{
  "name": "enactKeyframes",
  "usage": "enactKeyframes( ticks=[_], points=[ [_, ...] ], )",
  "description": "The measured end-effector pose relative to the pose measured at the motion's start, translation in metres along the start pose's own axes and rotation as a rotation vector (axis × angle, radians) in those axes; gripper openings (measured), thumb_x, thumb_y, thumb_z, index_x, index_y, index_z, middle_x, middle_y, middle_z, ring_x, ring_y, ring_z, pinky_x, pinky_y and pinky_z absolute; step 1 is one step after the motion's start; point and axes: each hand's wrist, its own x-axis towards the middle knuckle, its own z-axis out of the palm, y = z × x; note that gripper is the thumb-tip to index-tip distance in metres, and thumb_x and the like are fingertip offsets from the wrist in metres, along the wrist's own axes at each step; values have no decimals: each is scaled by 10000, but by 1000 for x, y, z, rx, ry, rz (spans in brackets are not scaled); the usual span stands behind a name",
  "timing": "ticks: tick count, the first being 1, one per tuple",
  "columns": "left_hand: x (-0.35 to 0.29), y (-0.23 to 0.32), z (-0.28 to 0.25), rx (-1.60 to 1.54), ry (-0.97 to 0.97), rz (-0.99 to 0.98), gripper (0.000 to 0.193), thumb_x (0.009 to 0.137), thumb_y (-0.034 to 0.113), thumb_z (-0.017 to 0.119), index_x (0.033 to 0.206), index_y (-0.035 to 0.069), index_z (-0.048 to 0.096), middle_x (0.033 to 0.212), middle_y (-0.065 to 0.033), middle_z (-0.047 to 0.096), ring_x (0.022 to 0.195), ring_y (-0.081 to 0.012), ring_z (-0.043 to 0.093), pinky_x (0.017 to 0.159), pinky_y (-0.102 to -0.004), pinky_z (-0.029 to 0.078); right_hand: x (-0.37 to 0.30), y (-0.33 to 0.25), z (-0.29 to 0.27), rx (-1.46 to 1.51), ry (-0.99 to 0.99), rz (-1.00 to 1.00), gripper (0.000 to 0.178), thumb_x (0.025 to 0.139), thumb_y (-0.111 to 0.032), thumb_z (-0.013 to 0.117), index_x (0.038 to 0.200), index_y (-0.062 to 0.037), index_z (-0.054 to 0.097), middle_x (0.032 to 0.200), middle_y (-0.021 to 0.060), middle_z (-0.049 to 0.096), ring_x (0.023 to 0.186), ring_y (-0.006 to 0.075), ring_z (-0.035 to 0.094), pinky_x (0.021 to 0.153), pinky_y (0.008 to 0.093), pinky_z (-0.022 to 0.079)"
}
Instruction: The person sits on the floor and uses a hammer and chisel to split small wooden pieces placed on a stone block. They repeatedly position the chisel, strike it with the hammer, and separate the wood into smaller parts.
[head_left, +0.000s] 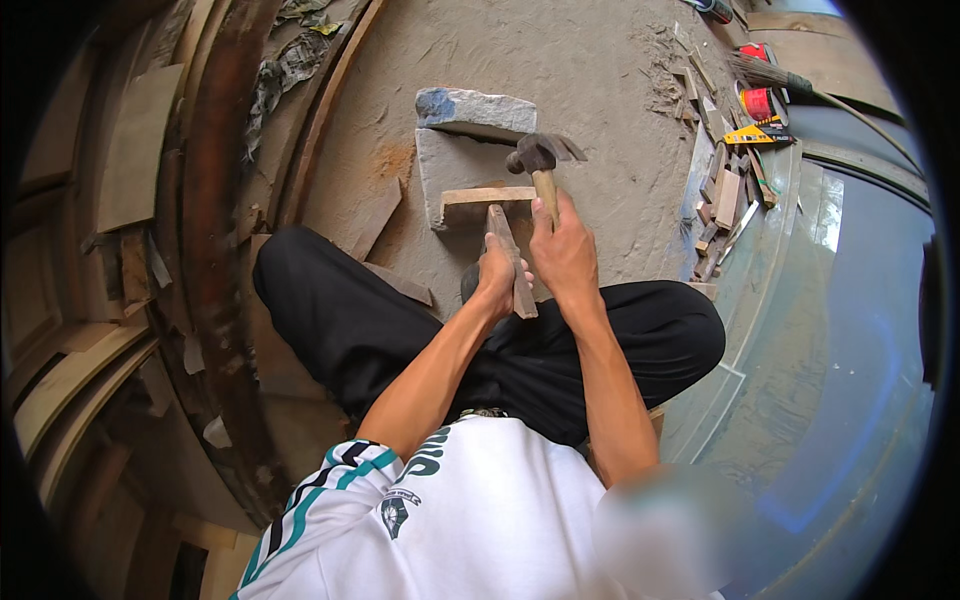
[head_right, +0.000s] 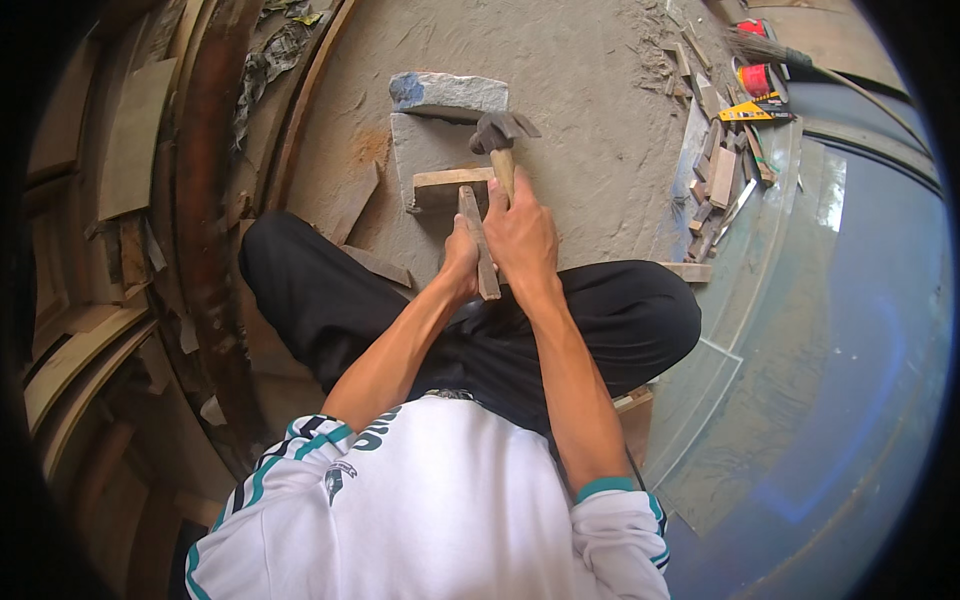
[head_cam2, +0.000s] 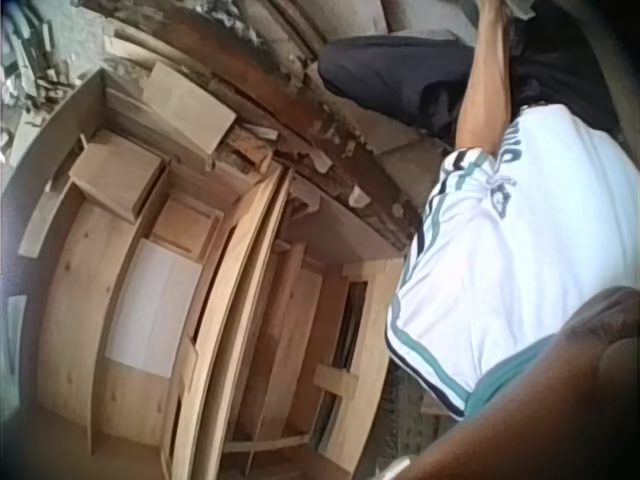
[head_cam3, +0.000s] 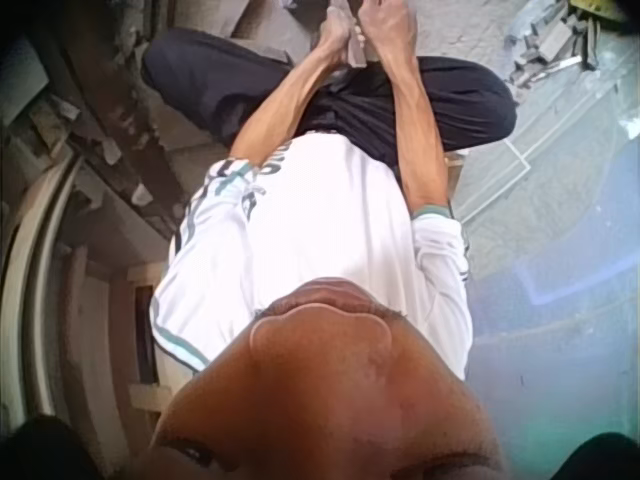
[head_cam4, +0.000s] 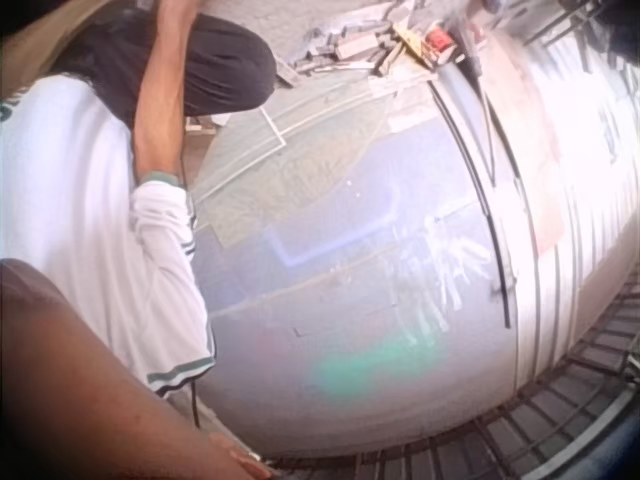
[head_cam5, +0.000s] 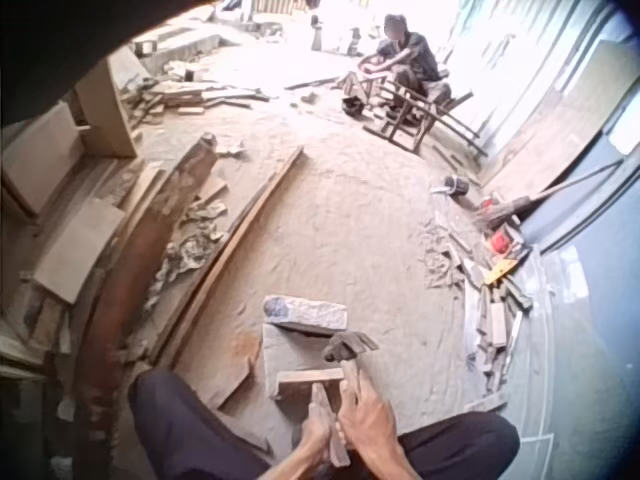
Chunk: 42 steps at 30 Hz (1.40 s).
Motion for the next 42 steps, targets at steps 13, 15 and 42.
enactKeyframes(
  ticks=[13,15,42],
  points=[
    [10,-3,-3,-14,-34,43,627,1064,562,215,1080,7,507,735,-81,532,552,-202,533,482,-366,496,4,19,4,58,-297,115,348,1033,-325,510,1166,-19,609,639,110,643,543,208,657,560,385,520],
    [15,-4,-3,-14,-41,49,627,1063,564,218,1077,7,507,736,-80,531,552,-203,530,486,-369,495,6,19,2,43,-281,90,346,1033,-331,508,1143,-20,609,636,114,647,542,216,661,534,390,513],
    [-22,15,-13,47,-150,82,558,1046,584,274,953,88,513,735,-38,512,580,-167,514,510,-333,471,4,39,-8,573,5,523,498,987,-477,573,1069,14,559,733,94,572,464,185,541,409,361,471]
  ],
)
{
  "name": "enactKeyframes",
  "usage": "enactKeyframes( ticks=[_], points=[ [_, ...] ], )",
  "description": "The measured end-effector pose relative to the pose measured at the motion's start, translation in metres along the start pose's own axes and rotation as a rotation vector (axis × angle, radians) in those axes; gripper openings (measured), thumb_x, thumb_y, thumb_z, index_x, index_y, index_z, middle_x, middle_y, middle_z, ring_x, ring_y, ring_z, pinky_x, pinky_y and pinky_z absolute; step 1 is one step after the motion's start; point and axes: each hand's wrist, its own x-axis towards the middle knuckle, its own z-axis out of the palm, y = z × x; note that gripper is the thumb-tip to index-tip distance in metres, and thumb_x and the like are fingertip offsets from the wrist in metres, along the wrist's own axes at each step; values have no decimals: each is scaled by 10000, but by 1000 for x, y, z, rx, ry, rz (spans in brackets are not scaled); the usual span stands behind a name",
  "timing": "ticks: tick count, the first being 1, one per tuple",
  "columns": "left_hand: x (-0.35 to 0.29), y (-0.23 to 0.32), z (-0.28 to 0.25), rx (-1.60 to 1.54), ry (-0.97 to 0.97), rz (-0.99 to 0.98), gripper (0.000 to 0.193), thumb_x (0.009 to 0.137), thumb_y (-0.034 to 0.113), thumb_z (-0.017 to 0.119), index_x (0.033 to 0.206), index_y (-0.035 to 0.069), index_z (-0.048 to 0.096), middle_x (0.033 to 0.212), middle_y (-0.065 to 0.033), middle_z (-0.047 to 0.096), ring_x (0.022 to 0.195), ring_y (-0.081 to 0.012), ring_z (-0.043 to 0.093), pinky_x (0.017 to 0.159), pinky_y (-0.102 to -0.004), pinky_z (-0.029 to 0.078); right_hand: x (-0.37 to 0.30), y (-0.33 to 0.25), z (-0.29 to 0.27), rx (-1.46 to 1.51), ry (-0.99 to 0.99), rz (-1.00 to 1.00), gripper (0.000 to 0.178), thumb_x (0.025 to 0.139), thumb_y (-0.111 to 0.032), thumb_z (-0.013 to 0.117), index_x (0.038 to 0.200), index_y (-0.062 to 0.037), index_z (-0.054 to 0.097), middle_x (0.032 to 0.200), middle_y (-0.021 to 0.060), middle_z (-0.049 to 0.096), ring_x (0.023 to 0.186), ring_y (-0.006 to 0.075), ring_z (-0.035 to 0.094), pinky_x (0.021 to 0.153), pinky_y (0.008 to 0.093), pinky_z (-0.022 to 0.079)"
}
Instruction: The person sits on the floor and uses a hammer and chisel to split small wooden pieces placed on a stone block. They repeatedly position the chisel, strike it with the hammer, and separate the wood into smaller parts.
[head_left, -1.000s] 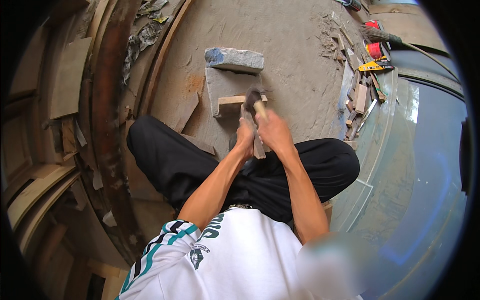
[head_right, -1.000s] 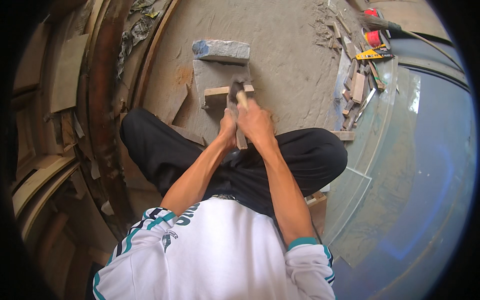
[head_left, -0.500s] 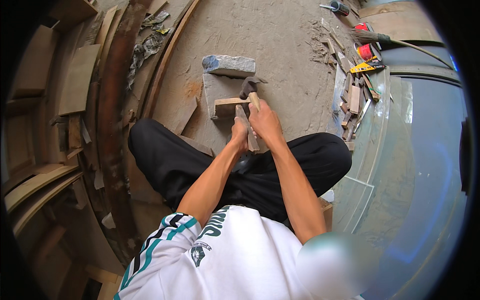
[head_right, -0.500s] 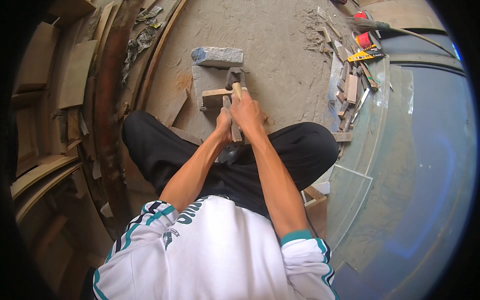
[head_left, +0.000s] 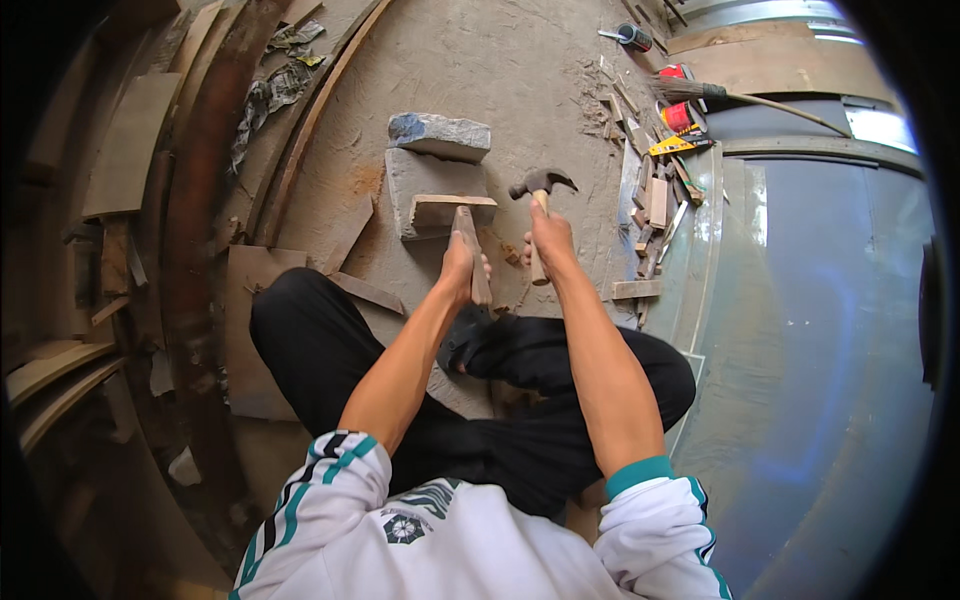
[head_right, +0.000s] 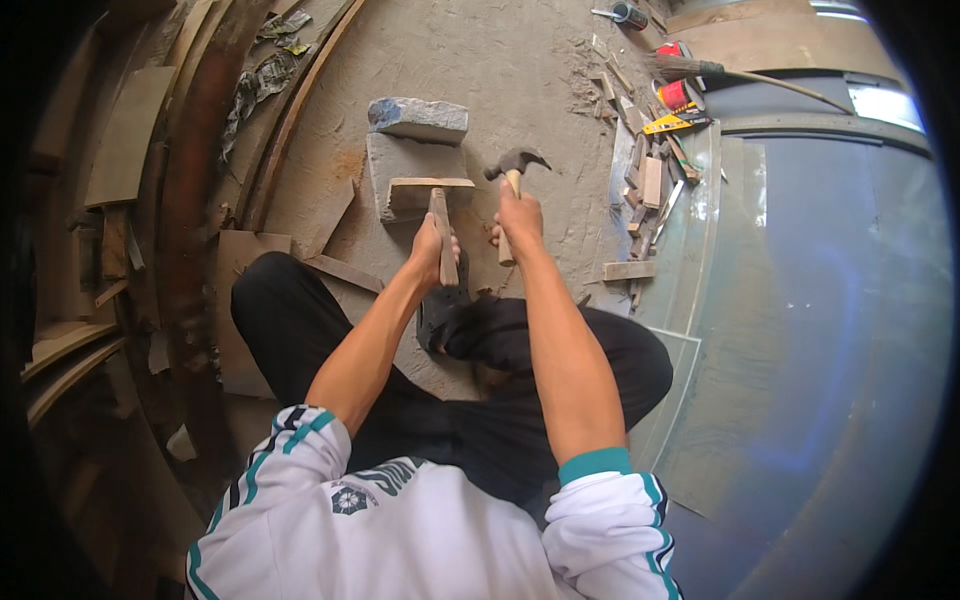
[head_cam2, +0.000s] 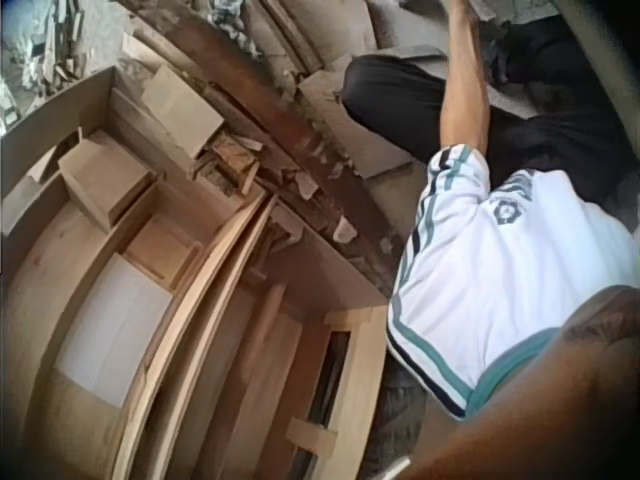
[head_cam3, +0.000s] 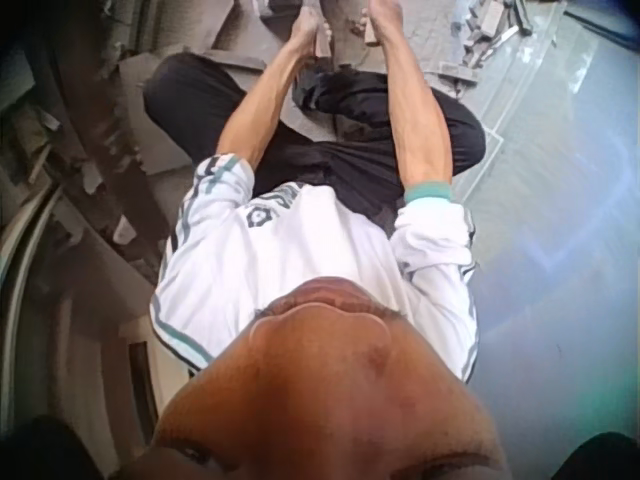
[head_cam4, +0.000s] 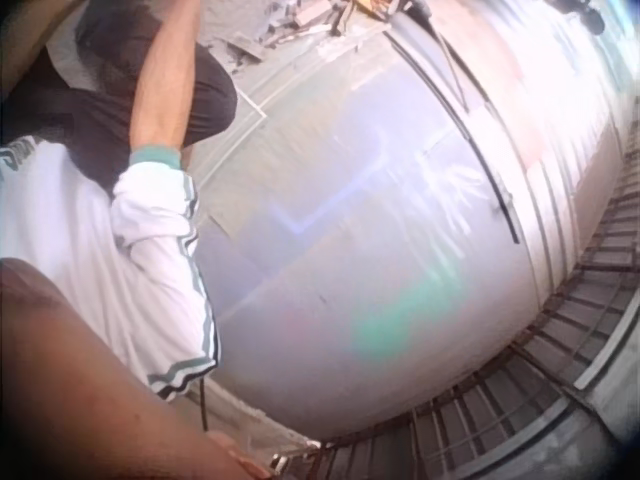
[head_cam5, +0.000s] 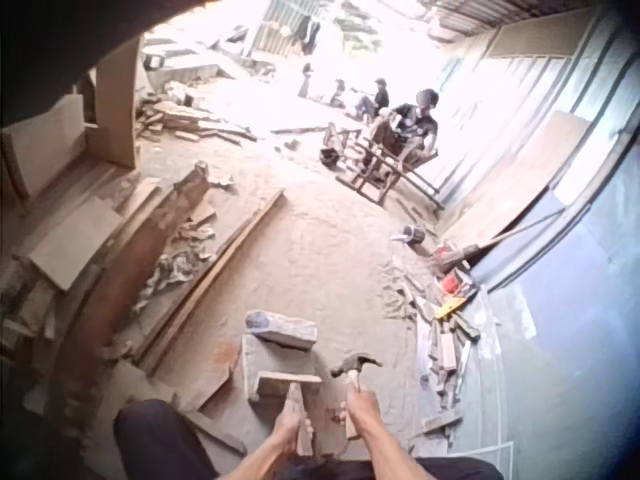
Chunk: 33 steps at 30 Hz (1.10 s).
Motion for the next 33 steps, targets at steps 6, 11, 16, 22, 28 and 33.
enactKeyframes(
  ticks=[6,11,16,22,28,33],
  points=[
    [-81,0,-13,89,-431,79,636,1021,664,282,908,87,527,606,-25,492,435,-168,476,428,-336,453,17,56,-40,-167,14,63,459,964,-402,635,976,53,585,674,89,563,434,187,527,389,362,443],
    [-128,17,-6,25,-578,194,605,1033,638,264,830,99,451,529,-40,451,355,-149,445,344,-279,405,21,107,-61,-475,-10,62,436,941,-387,646,839,36,622,681,131,615,456,233,584,393,400,444],
    [-154,23,-10,66,-718,348,597,1046,605,234,819,93,439,519,-57,450,347,-152,441,330,-280,401,4,106,-51,-1069,-14,28,458,848,-410,677,907,42,727,860,203,731,779,336,732,706,443,564],
    [-181,11,-23,134,-682,605,595,1048,586,248,797,85,448,530,-59,450,365,-136,447,342,-272,423,8,107,-27,-1395,-70,-259,414,794,-301,682,1085,-7,697,1088,226,720,1032,378,697,872,449,551],
    [-187,-20,-40,227,-491,890,652,1016,623,339,772,43,509,556,-62,483,410,-146,514,376,-286,439,57,143,-26,-1415,-138,-424,378,798,-264,710,1096,-32,679,1139,210,712,1072,363,686,898,472,539],
    [-196,-28,-35,496,-364,1223,692,1010,628,350,759,10,534,557,-69,534,427,-159,538,415,-292,437,104,126,-41,-1489,-347,-404,397,821,-331,707,1094,-43,702,1129,192,714,1032,361,683,857,489,527]
  ],
)
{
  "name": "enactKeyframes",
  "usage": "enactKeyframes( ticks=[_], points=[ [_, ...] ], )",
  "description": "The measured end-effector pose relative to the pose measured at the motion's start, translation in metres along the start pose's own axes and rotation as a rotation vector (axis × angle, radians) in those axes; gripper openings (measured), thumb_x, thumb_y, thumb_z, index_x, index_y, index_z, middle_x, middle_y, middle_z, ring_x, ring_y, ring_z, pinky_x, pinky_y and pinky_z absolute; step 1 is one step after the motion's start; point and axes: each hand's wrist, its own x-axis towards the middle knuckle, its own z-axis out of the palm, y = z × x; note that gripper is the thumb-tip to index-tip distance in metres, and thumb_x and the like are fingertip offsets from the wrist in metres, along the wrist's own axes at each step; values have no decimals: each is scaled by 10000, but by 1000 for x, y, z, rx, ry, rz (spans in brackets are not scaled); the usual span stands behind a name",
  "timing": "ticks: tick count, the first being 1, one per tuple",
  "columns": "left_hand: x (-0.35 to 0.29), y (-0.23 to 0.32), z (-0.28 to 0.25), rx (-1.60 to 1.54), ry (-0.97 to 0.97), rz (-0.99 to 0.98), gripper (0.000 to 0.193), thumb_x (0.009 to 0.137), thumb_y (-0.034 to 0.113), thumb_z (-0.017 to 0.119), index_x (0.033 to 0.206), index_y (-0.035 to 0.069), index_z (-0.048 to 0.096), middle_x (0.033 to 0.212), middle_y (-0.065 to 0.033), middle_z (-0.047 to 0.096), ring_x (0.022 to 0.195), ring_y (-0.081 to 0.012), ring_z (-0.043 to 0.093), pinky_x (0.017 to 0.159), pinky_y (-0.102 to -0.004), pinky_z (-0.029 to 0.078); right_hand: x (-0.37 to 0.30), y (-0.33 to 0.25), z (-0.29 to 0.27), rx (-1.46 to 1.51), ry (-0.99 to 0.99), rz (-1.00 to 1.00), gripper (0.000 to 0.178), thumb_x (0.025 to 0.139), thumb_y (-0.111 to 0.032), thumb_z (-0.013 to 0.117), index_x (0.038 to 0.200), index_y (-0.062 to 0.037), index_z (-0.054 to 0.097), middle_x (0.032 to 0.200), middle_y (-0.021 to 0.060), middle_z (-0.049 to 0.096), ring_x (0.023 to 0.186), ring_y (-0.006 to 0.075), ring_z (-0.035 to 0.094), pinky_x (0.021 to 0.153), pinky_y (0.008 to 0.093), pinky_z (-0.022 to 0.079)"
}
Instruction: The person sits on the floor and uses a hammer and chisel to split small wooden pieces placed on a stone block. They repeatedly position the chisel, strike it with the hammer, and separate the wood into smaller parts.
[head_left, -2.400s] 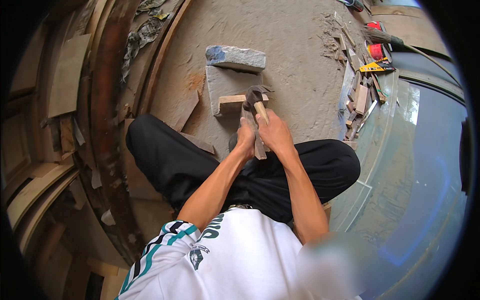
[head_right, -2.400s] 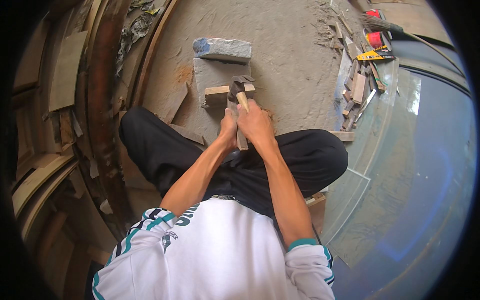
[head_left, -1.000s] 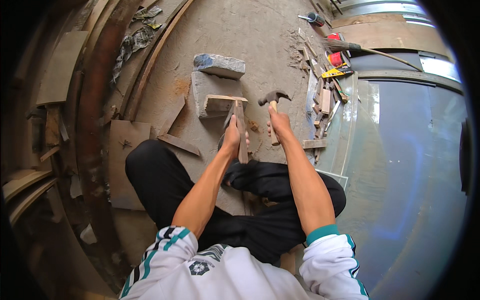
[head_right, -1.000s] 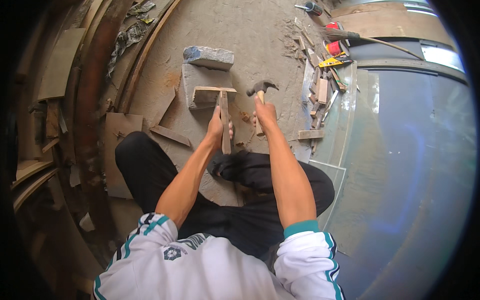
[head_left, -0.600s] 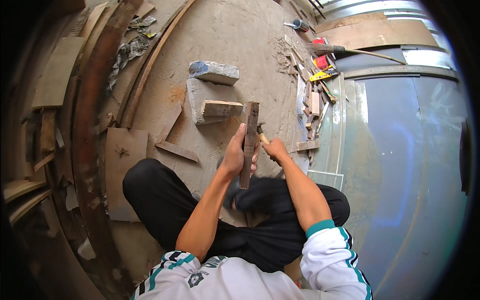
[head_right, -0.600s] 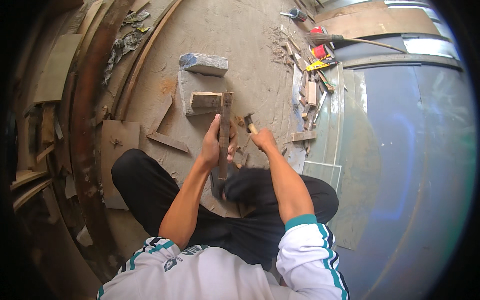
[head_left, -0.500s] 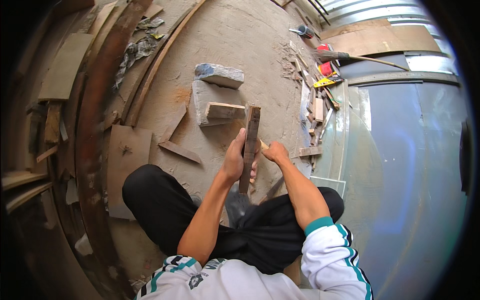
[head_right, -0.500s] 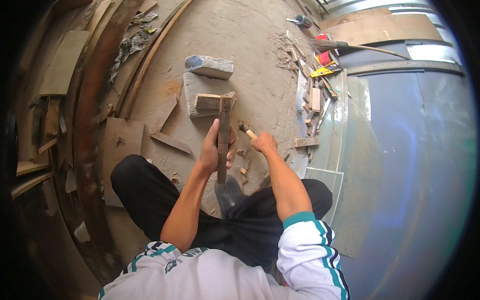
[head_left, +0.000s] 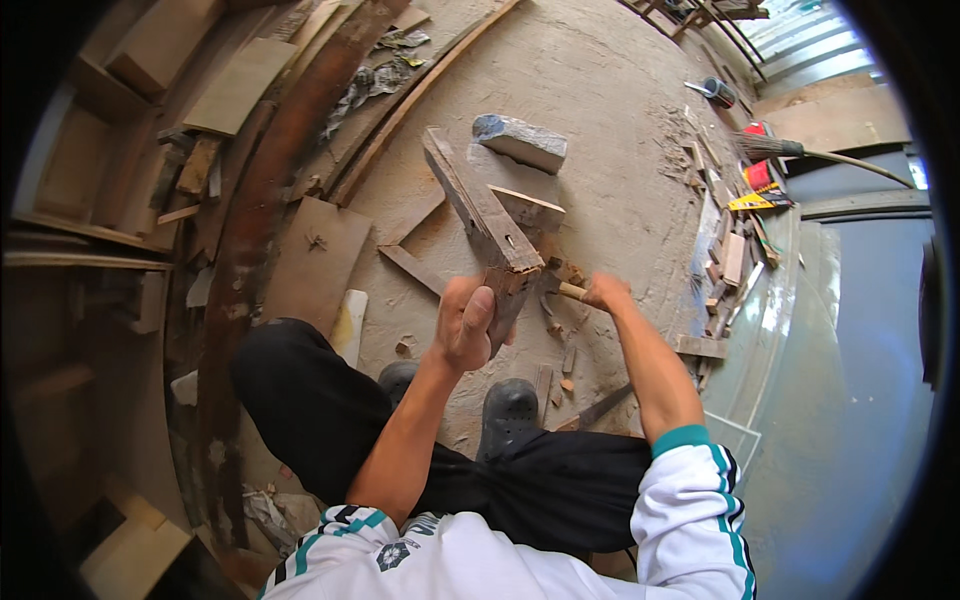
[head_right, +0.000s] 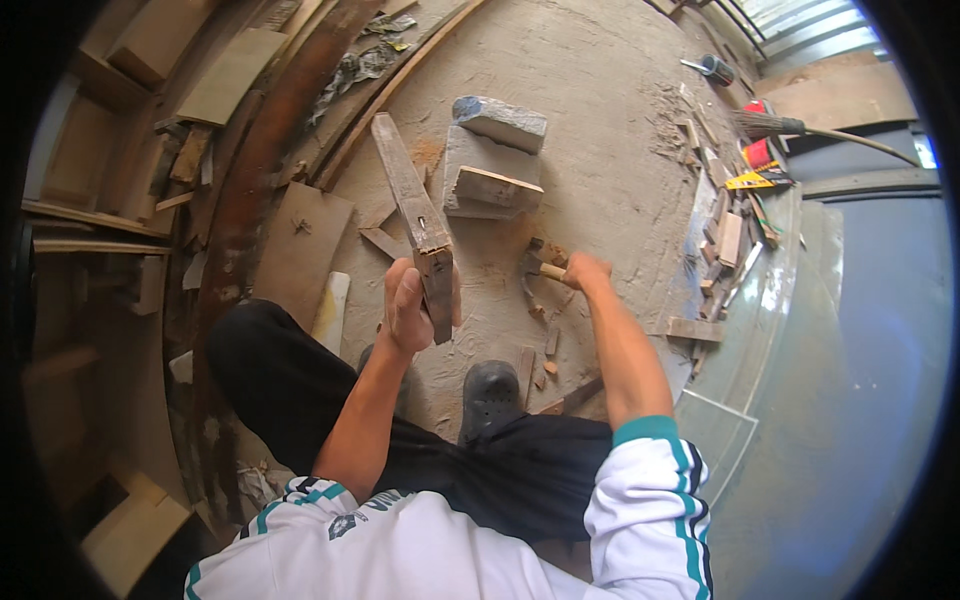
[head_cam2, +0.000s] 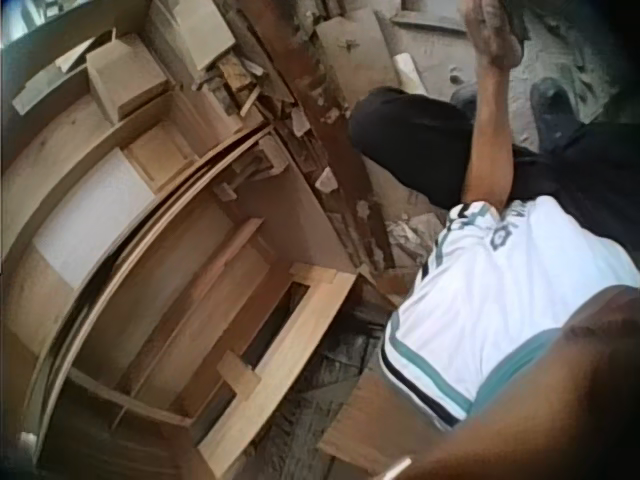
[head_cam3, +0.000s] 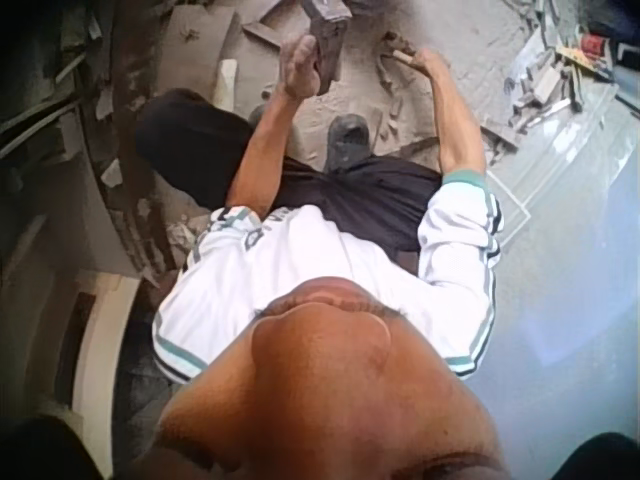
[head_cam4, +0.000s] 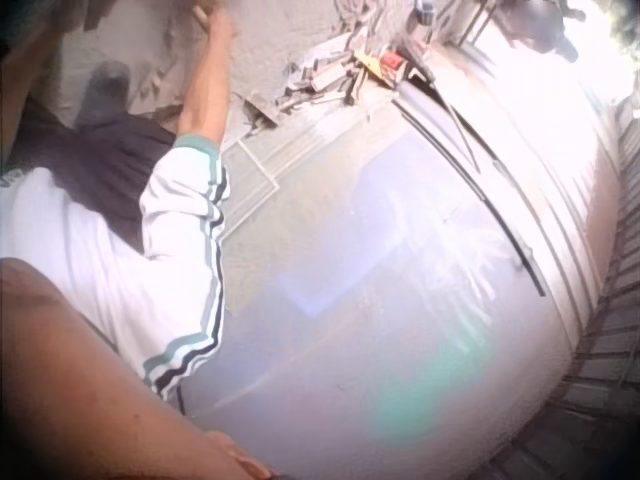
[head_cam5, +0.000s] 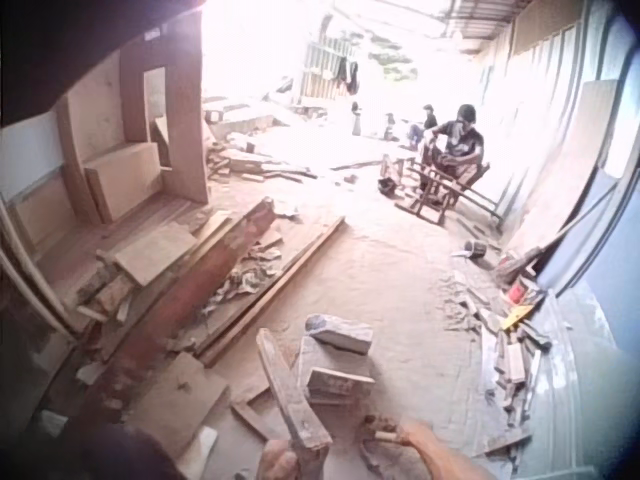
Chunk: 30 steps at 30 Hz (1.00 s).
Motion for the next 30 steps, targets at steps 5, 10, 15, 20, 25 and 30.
enactKeyframes(
  ticks=[5,10,15,20,25,30],
  points=[
    [1,-1,13,171,127,99,527,1065,452,420,900,-8,618,568,-58,574,455,-134,556,443,-293,446,-16,-50,-89,255,56,-507,441,917,-411,630,1120,-26,698,1112,163,723,1019,325,682,836,428,530],
    [4,18,23,531,383,-8,477,1079,409,432,890,13,619,595,-69,608,520,-160,601,504,-328,461,-146,-109,-166,1161,-198,-1145,470,1038,-457,522,1131,-21,672,1067,73,699,995,177,635,890,334,500],
    [16,44,30,908,485,-2,447,1056,407,485,916,10,633,668,-148,658,604,-307,665,585,-410,493,-187,-131,-165,1263,-83,-1370,386,1046,-359,561,1192,-6,617,1105,57,641,1002,130,595,895,291,490],
    [11,87,35,1221,230,-20,363,997,370,590,947,21,676,751,-189,687,683,-368,688,630,-419,527,-201,-130,-160,1445,-38,-1338,318,1039,-284,595,1203,-11,585,1033,46,602,978,118,594,855,281,500],
    [18,148,41,1338,181,483,456,930,465,678,1028,20,699,796,-116,717,697,-284,701,646,-385,543,-205,-97,-170,1376,205,-1244,325,1051,-348,553,1122,-32,582,946,32,603,798,91,572,713,259,492],
    [85,157,1,1240,-166,189,523,971,531,613,1044,14,635,816,-85,692,693,-163,661,628,-315,527,-223,-77,-191,1312,271,-1188,365,1038,-388,566,1097,-28,578,857,13,608,688,78,540,608,247,466]
  ],
)
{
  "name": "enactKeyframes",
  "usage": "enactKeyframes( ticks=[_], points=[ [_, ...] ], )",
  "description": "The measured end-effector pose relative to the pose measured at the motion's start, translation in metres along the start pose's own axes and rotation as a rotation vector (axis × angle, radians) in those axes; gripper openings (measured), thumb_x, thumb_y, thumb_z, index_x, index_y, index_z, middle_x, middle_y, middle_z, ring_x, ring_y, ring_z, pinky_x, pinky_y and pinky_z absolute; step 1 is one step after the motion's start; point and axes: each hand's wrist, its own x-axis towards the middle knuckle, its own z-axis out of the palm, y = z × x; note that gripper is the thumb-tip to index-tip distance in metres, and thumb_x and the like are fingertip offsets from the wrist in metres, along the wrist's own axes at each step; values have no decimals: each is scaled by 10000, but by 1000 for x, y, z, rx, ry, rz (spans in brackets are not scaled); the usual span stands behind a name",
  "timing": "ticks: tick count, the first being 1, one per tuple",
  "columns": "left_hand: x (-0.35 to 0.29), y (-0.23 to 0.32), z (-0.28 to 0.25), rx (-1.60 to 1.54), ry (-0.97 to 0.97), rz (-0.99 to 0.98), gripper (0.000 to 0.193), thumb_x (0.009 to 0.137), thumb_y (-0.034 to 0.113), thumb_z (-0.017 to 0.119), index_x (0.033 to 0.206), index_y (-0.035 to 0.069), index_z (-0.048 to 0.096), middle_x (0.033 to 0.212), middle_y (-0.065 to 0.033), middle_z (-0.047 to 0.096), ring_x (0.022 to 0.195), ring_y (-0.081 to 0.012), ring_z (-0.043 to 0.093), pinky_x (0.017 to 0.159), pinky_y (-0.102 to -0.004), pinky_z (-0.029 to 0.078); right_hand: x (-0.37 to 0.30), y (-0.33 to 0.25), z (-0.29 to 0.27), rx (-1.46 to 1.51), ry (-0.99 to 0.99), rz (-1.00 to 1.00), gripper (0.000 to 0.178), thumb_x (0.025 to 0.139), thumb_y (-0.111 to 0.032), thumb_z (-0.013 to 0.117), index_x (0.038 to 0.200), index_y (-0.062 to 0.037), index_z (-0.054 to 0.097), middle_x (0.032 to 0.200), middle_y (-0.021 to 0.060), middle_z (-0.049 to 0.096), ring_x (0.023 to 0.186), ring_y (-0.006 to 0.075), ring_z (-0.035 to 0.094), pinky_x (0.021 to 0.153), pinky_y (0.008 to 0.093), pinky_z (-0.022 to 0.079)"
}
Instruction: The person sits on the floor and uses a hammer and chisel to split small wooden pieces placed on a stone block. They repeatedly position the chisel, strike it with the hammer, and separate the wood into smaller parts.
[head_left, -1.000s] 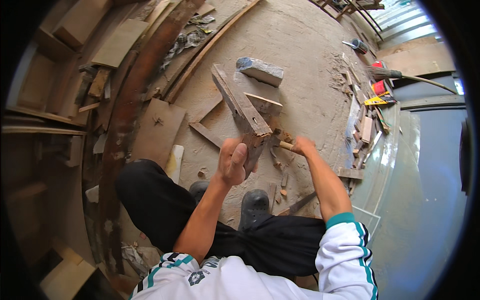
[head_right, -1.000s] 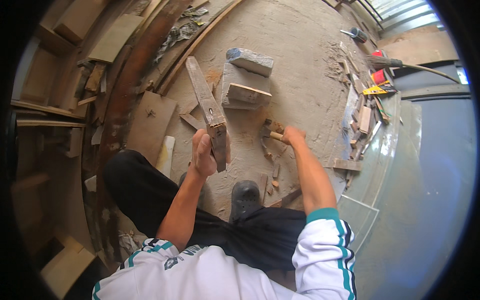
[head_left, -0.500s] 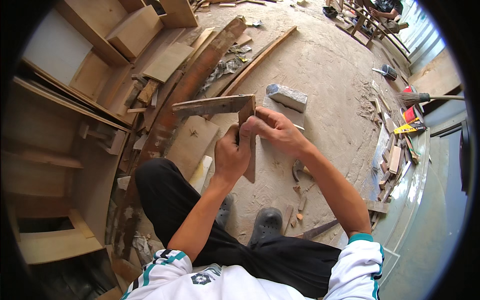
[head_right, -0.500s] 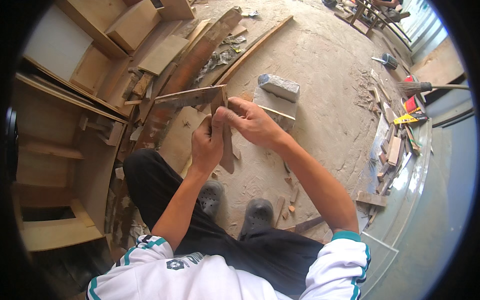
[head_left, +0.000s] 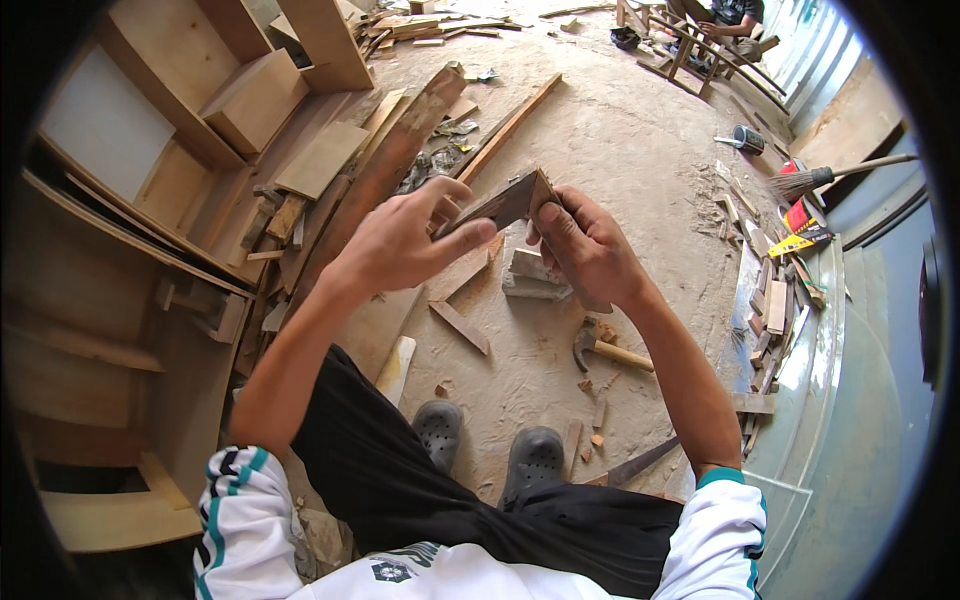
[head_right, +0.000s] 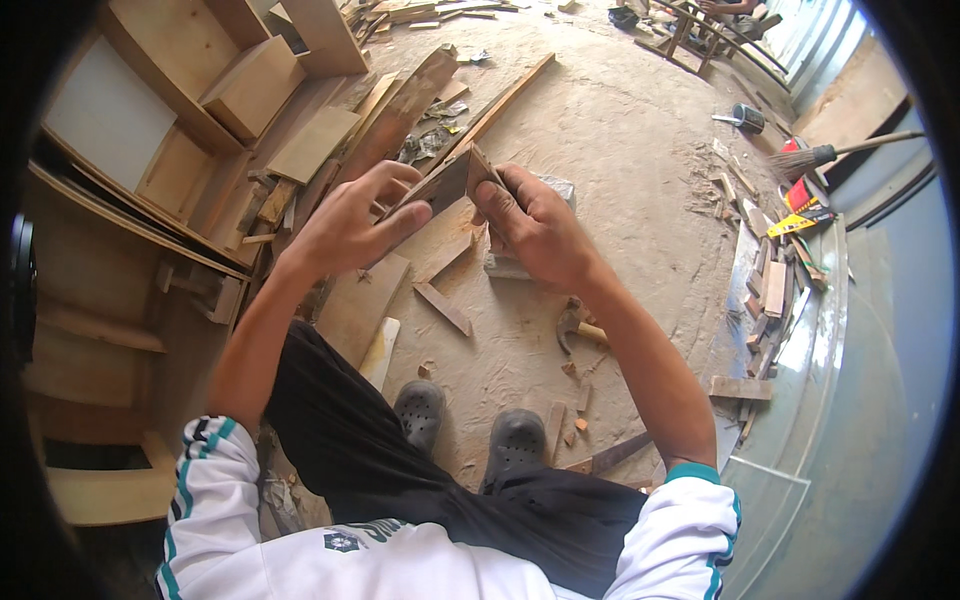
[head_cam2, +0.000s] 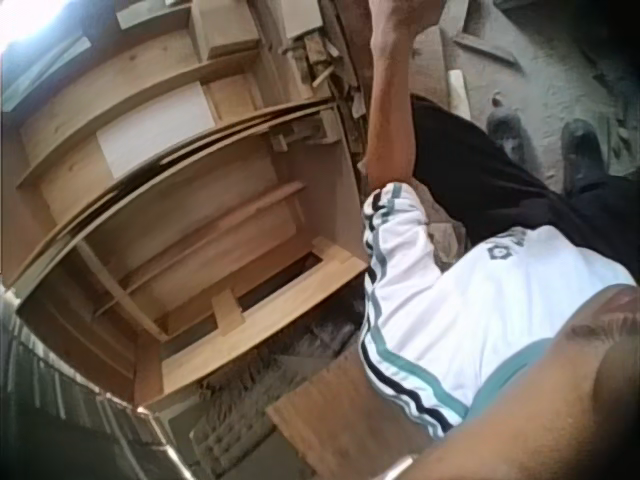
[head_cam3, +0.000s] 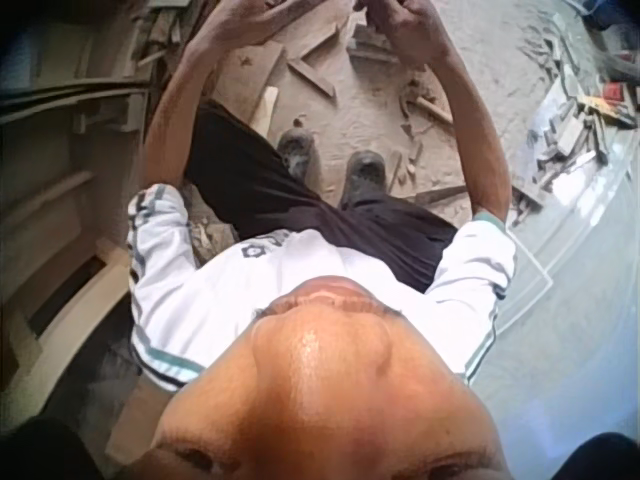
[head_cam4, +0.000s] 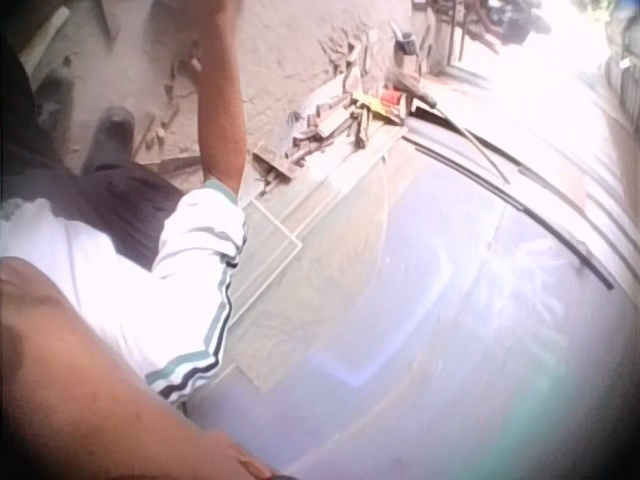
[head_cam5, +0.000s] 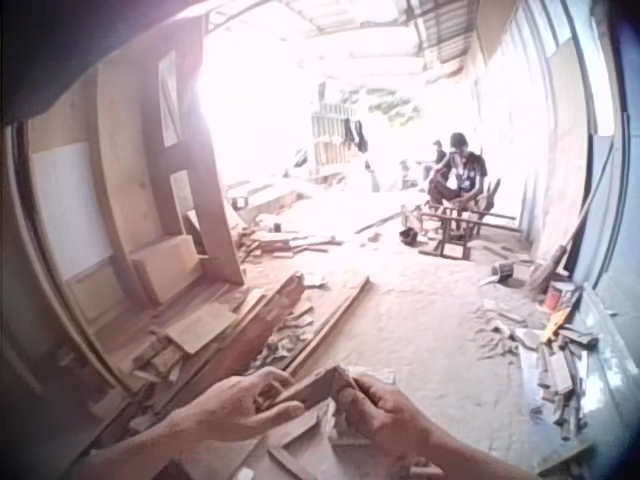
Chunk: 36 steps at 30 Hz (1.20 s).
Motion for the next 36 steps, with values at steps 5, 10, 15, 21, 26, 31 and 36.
enactKeyframes(
  ticks=[5,10,15,21,26,31,36],
  points=[
    [5,-5,13,-575,-399,-243,481,1066,493,446,927,46,558,682,-7,573,523,-84,509,483,-274,414,1,-7,-3,-137,1,-9,339,992,-324,667,1098,-12,587,813,15,613,664,67,534,575,249,450],
    [-10,-15,32,-679,-313,-258,475,1069,484,444,916,49,561,592,22,498,478,-70,467,450,-273,376,-4,-20,7,-227,31,107,339,964,-292,706,1103,0,603,819,40,632,697,89,576,626,280,487],
    [-17,-25,29,-634,-261,-216,490,1067,492,445,913,42,564,590,20,503,485,-64,474,452,-266,374,0,-14,25,-376,140,-42,363,956,-292,707,1133,15,628,857,84,670,748,146,593,705,342,495],
    [-23,-32,15,-727,-297,-218,475,1079,491,396,937,61,538,592,24,474,440,-59,420,406,-247,333,11,-27,40,-427,88,-6,365,955,-295,704,1128,20,637,894,118,705,786,159,614,720,334,490],
    [-24,-38,-3,-777,-326,-223,502,1072,518,391,941,56,540,587,15,481,432,-62,426,405,-244,336,22,-29,50,-472,92,-37,358,955,-298,703,1118,13,639,892,118,706,763,160,617,722,340,495],
    [-28,-38,-11,-772,-351,-251,505,1071,521,391,934,57,537,575,14,475,422,-63,423,407,-240,336,26,-29,54,-455,55,-47,357,953,-303,707,1113,9,637,874,119,699,724,165,604,710,347,487],
    [-27,-36,-12,-721,-318,-258,494,1074,509,393,927,59,532,571,15,472,417,-64,422,404,-243,331,28,-31,53,-490,60,-95,370,957,-310,702,1126,11,630,861,116,691,722,171,601,701,344,487]
  ],
)
